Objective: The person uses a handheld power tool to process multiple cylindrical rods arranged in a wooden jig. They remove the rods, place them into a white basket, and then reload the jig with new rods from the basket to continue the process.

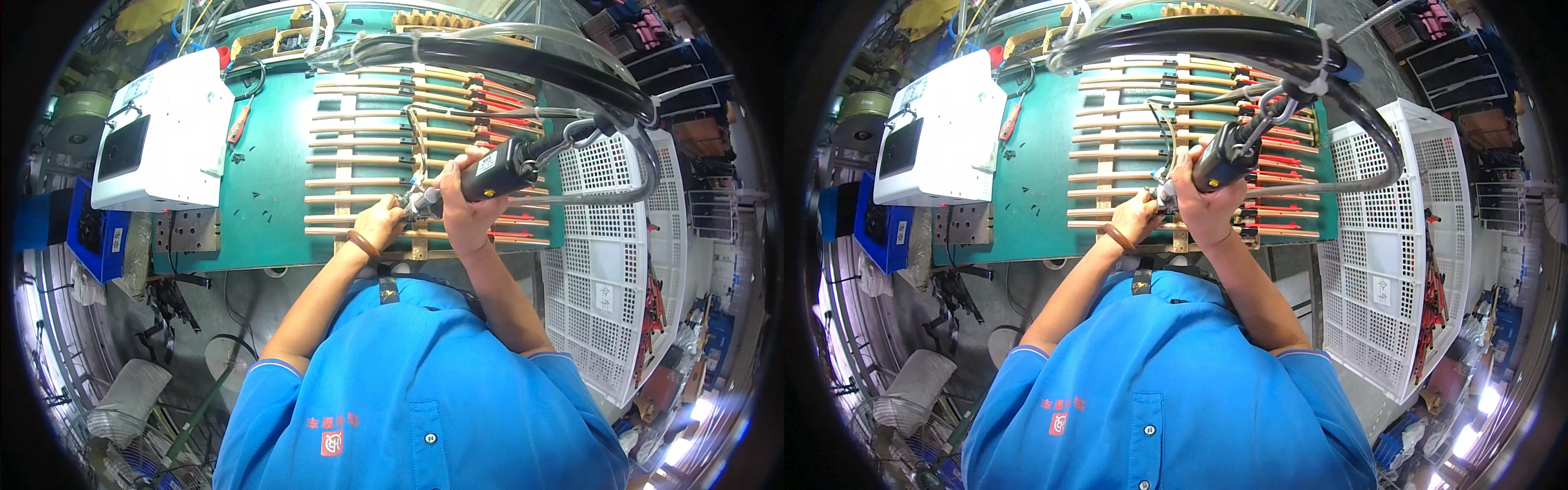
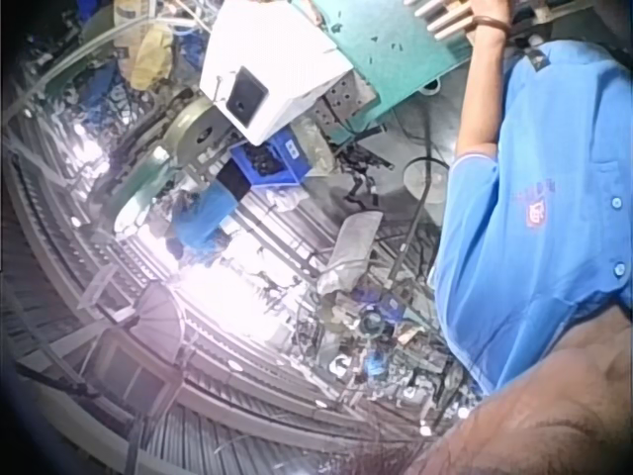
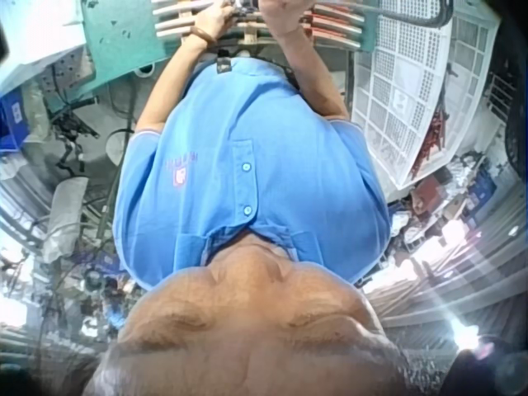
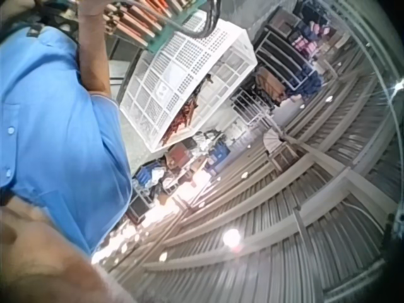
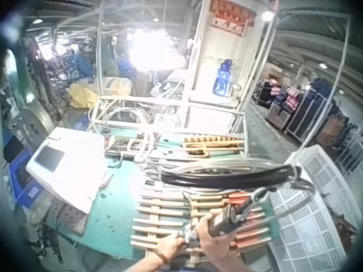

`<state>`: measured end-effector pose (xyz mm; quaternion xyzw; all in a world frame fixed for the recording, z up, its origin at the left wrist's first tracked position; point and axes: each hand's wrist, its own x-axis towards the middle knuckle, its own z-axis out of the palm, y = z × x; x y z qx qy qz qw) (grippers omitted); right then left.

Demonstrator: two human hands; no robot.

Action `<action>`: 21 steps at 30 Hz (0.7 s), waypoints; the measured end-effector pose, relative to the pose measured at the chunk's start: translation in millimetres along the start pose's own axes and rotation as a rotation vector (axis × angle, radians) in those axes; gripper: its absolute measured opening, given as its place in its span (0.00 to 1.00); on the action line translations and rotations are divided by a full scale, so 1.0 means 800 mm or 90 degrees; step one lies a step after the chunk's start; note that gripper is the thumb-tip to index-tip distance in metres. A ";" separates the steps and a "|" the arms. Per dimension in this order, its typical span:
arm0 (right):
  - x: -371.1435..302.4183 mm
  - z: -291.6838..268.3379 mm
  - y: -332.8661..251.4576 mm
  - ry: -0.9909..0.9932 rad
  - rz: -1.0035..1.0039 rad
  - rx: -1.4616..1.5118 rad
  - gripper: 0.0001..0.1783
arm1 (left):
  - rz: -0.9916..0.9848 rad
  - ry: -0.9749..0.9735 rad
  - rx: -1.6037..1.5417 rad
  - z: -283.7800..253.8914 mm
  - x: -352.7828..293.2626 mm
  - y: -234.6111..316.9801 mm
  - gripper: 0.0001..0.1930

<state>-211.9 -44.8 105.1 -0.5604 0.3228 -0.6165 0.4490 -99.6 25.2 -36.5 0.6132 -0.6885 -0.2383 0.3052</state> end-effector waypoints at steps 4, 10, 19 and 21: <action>-0.003 -0.002 0.007 -0.023 0.005 -0.022 0.16 | 0.001 0.009 -0.007 0.000 0.000 0.000 0.10; -0.013 0.005 -0.005 -0.040 0.068 0.180 0.16 | -0.007 0.039 -0.015 0.003 -0.003 0.001 0.10; 0.010 0.002 0.006 -0.087 0.056 -0.003 0.09 | 0.002 0.040 0.024 0.011 -0.003 -0.005 0.11; 0.027 0.001 -0.012 -0.067 0.060 0.030 0.13 | -0.008 0.088 -0.071 0.014 -0.004 -0.008 0.12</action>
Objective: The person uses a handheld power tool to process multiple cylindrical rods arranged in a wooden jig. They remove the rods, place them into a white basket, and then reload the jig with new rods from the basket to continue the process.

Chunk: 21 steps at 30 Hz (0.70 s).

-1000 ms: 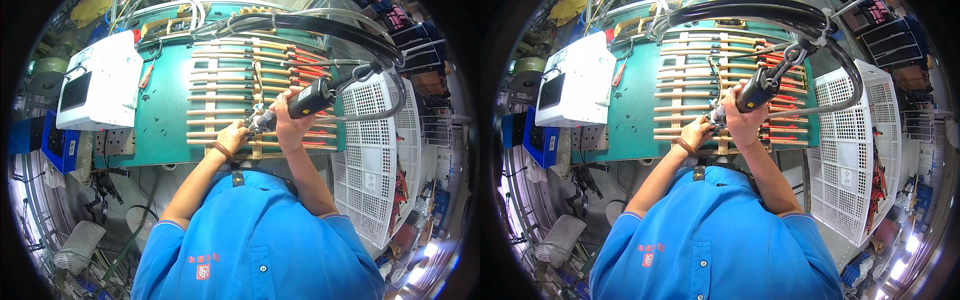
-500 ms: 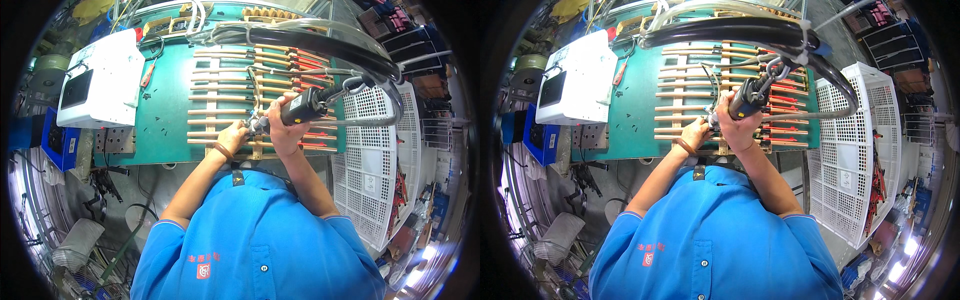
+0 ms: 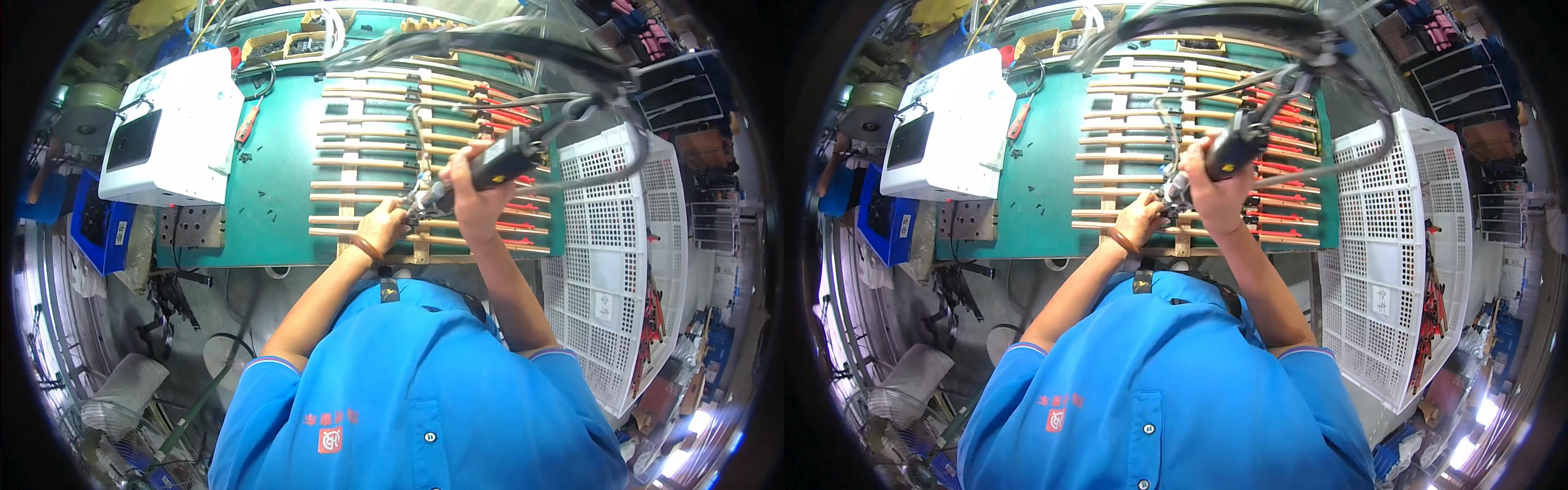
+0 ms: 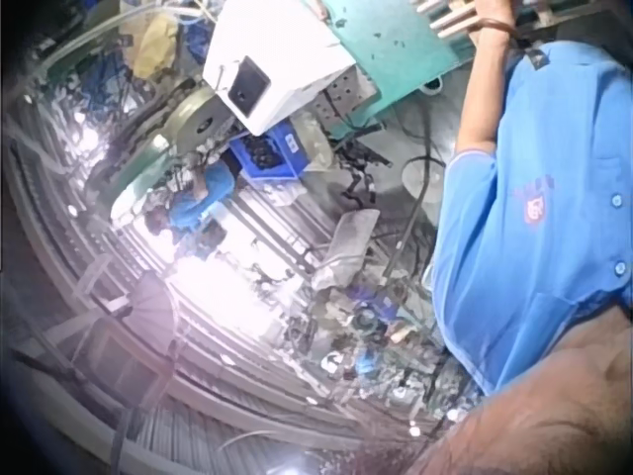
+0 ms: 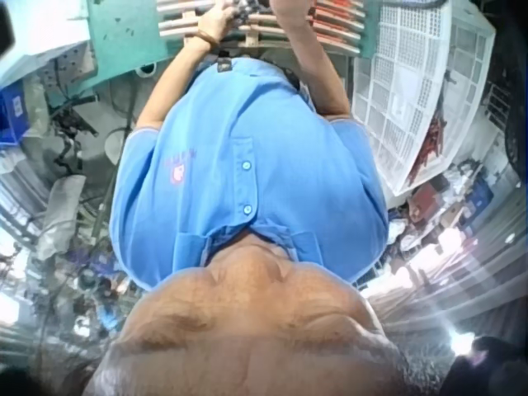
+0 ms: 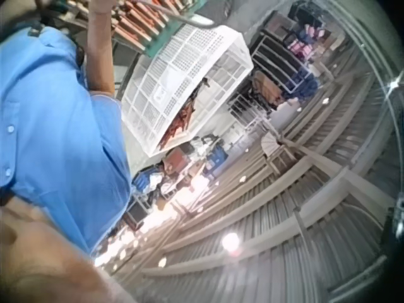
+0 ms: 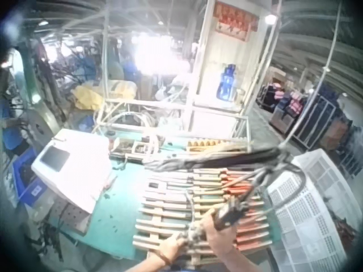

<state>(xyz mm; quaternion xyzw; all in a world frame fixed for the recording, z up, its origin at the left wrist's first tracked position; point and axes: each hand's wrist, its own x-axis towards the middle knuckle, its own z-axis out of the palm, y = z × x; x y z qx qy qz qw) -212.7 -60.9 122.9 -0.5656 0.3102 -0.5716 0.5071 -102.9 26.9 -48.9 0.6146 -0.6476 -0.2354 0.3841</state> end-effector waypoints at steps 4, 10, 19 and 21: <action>0.036 -0.007 -0.059 0.029 -0.006 0.032 0.13 | -0.324 0.064 -0.496 -0.016 -0.001 -0.003 0.20; 0.032 -0.016 -0.085 0.006 0.013 -0.004 0.14 | -0.412 -0.051 -1.173 -0.042 -0.035 0.011 0.26; 0.018 -0.021 -0.089 -0.020 0.038 0.041 0.13 | -0.505 -0.034 -0.955 -0.037 -0.045 0.036 0.25; 0.015 -0.020 -0.089 -0.017 0.028 0.041 0.13 | -0.523 -0.025 -0.867 -0.034 -0.046 0.036 0.23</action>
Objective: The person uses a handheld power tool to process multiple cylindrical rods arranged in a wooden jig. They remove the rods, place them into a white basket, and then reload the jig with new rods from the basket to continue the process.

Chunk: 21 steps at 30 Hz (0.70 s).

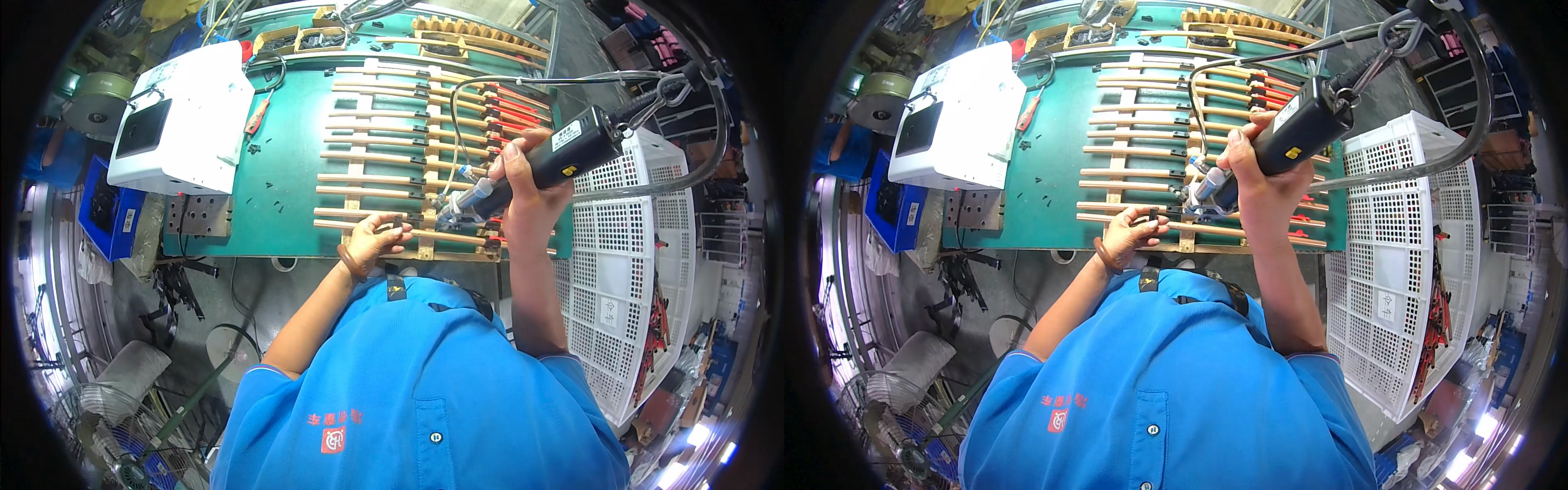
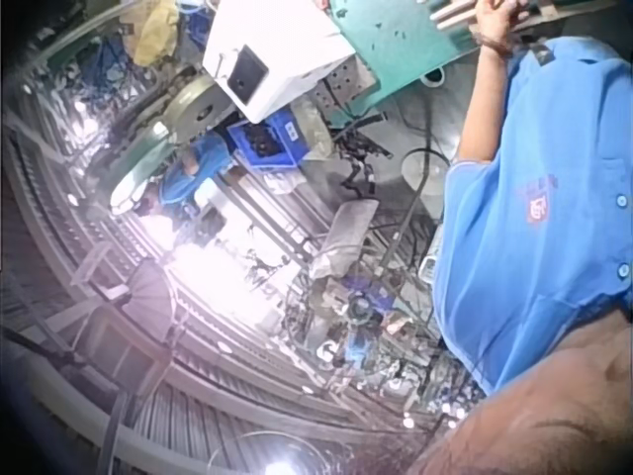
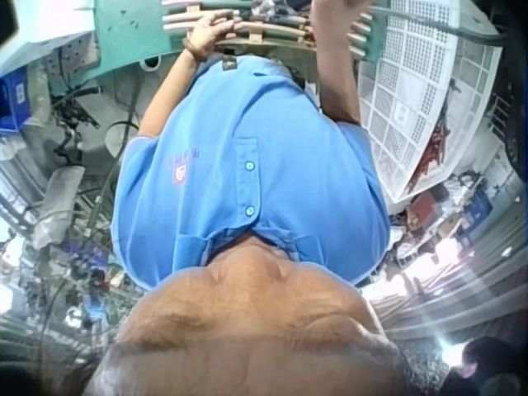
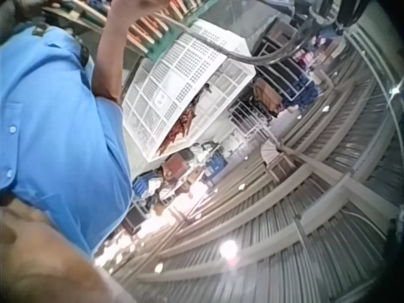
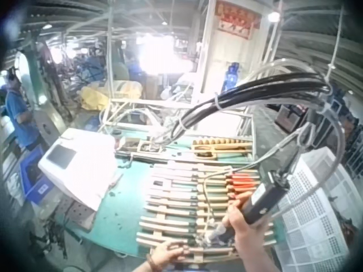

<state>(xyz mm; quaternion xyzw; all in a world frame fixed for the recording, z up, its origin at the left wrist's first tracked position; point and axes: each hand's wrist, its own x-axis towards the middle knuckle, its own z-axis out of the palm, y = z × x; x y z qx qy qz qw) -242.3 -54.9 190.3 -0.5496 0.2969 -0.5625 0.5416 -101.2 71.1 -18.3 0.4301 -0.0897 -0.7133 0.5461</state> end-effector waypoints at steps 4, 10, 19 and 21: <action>0.004 -0.007 0.001 0.001 0.009 0.030 0.13 | 0.029 0.045 0.092 -0.002 0.003 -0.008 0.15; -0.001 -0.013 0.008 0.007 0.001 0.007 0.15 | 0.055 -0.036 0.001 -0.005 0.000 -0.016 0.15; -0.013 -0.020 0.019 0.008 0.031 0.006 0.15 | -0.012 0.017 -0.120 -0.008 0.000 -0.020 0.12; -0.010 -0.018 0.017 0.005 0.029 0.026 0.15 | -0.030 -0.005 -0.156 -0.013 0.000 -0.024 0.09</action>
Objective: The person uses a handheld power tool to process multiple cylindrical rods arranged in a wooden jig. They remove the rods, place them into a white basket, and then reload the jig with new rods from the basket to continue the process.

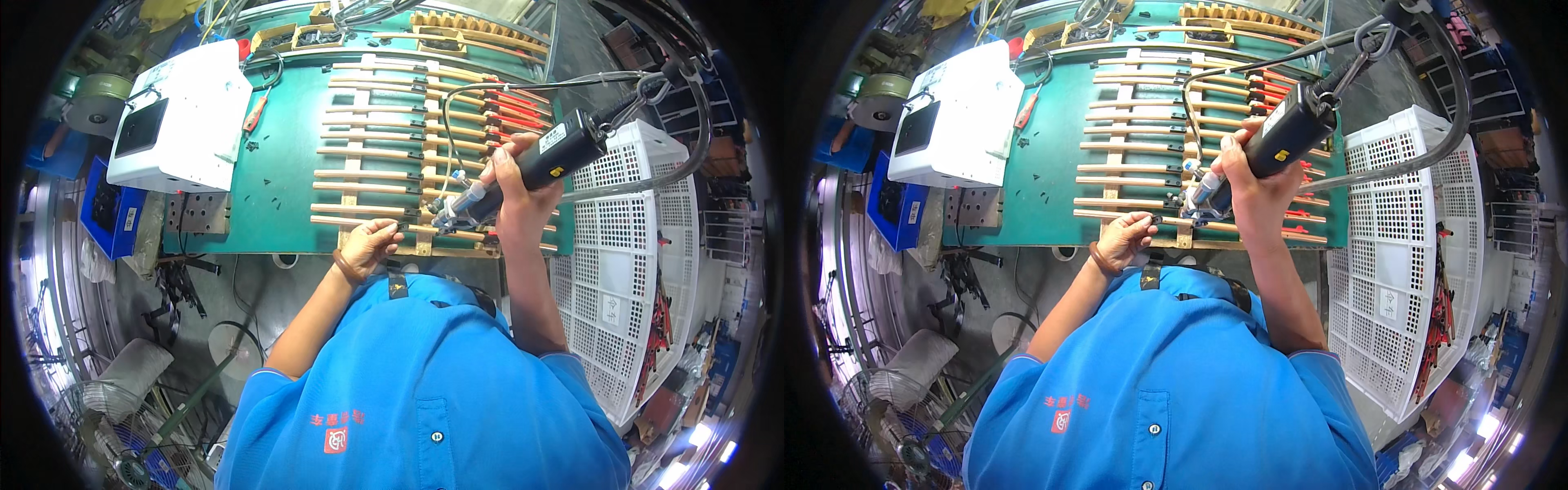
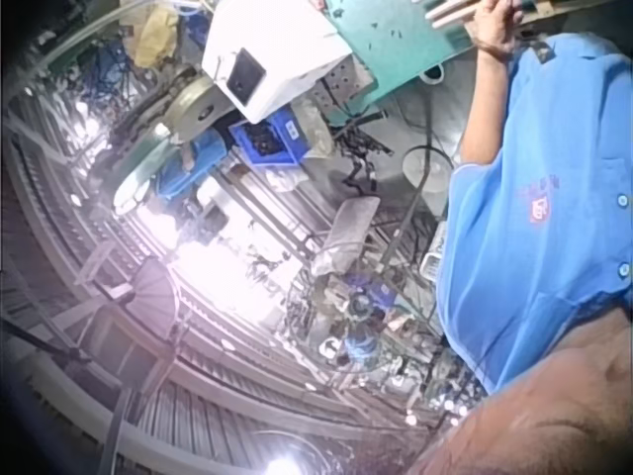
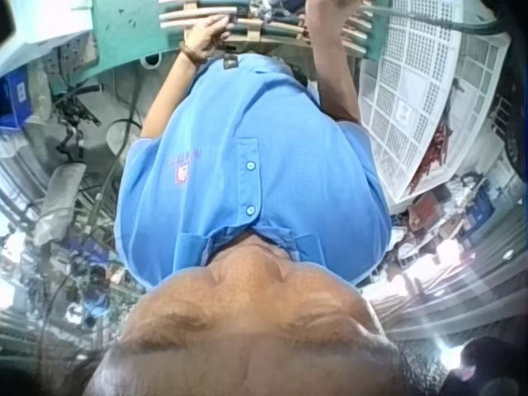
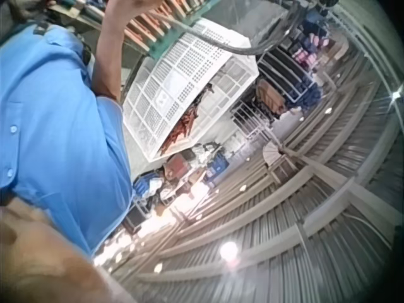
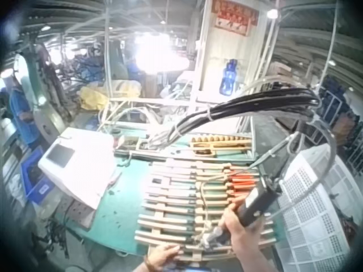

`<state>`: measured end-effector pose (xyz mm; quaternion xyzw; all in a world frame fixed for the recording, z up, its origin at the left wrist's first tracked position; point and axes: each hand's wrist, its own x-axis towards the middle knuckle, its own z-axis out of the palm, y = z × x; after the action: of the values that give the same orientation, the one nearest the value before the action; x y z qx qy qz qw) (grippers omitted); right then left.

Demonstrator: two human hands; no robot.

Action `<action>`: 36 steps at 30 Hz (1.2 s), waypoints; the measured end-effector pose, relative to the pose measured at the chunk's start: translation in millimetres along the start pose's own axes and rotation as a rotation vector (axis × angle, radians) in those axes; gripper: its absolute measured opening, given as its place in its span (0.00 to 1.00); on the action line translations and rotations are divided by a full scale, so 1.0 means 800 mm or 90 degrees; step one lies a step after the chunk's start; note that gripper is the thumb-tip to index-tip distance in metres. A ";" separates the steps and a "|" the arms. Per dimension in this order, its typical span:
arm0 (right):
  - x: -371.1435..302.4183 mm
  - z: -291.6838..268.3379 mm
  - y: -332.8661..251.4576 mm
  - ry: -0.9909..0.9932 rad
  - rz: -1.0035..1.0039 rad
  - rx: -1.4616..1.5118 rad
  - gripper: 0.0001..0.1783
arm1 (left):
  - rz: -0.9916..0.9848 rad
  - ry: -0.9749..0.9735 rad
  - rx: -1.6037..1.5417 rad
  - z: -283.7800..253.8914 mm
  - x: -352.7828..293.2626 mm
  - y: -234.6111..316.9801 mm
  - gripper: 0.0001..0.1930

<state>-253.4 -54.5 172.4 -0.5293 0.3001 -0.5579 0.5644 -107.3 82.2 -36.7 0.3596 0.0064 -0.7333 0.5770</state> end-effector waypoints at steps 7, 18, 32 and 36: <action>0.001 0.000 0.006 0.008 -0.017 -0.003 0.16 | 0.010 0.021 0.068 0.006 -0.001 0.002 0.10; -0.005 0.006 0.013 0.012 -0.018 0.016 0.15 | 0.506 0.027 0.908 0.014 0.035 -0.011 0.16; -0.014 0.013 0.036 0.049 -0.005 -0.011 0.17 | 0.520 0.016 1.042 0.010 0.041 -0.011 0.14; -0.025 0.012 0.047 0.052 -0.019 -0.020 0.17 | 0.500 0.012 1.042 0.008 0.042 -0.010 0.12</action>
<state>-236.7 -40.3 134.6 -0.5196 0.3236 -0.5824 0.5350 -120.5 54.1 -52.8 0.6396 -0.6349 -0.2562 0.3496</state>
